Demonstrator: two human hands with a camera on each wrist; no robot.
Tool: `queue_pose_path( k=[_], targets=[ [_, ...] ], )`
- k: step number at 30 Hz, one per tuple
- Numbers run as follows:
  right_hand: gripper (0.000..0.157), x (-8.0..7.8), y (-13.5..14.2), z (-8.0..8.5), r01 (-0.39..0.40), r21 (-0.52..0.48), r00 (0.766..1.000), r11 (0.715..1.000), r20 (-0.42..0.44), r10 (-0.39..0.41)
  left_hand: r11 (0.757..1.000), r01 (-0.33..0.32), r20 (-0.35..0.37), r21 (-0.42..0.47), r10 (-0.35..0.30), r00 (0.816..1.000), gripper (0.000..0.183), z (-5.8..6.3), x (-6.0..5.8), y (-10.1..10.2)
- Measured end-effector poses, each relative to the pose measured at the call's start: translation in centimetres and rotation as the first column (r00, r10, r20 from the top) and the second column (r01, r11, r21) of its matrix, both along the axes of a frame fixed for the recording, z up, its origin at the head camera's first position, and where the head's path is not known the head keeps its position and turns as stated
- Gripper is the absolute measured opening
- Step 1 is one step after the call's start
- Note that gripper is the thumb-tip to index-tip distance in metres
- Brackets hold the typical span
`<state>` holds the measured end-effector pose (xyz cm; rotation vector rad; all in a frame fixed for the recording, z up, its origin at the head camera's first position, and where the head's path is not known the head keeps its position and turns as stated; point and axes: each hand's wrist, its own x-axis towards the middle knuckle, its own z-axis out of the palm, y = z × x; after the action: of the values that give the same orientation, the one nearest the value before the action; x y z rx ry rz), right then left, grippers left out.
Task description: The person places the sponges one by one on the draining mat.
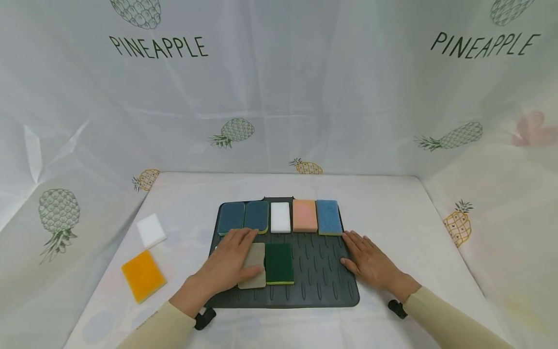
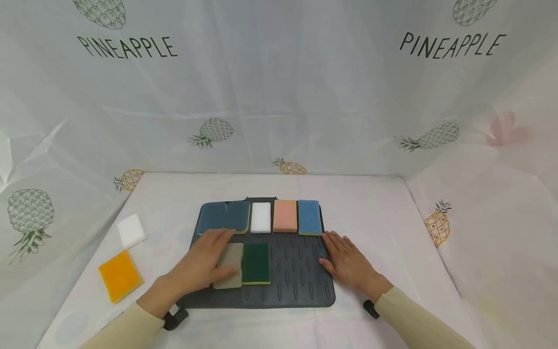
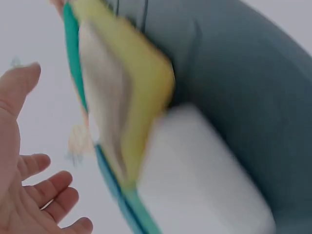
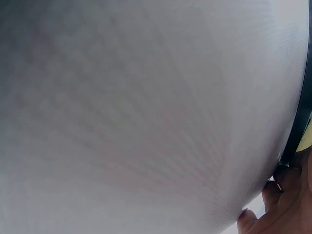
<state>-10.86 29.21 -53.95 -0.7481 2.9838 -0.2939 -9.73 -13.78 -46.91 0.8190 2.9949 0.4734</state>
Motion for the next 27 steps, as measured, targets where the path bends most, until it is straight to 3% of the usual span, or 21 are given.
queue_pose_path(
  k=[5,8,12,20,25,27],
  targets=[
    [0.076,-0.2,-0.1,0.1,0.002,0.004,1.0,1.0,0.0,-0.002,0.984,-0.179,-0.048,0.028,0.18,0.983,0.075,1.4,0.7,-5.7],
    [0.076,-0.3,0.0,-0.2,0.001,0.016,1.0,1.0,0.003,-0.001,0.957,-0.289,-0.04,0.011,0.29,0.956,0.068,1.5,1.6,-9.5],
    [0.076,-0.3,0.1,-0.3,0.0,0.022,1.0,1.0,-0.007,0.001,0.922,-0.388,-0.024,0.005,0.388,0.922,0.065,1.3,3.0,-14.1],
    [0.075,-0.3,0.1,-0.3,-0.004,0.007,1.0,1.0,-0.007,0.004,0.87,-0.493,0.134,-0.013,0.49,0.862,0.083,0.0,4.8,-21.1],
    [0.075,-0.3,-0.1,-0.2,-0.001,-0.002,1.0,1.0,0.007,0.001,0.851,-0.52,0.202,-0.076,0.524,0.828,0.102,-1.0,5.1,-22.8],
    [0.075,-0.3,-0.1,-0.2,0.0,-0.004,1.0,1.0,0.006,0.0,0.849,-0.521,0.21,-0.091,0.527,0.823,0.107,-1.3,5.1,-23.1]
  ],
)
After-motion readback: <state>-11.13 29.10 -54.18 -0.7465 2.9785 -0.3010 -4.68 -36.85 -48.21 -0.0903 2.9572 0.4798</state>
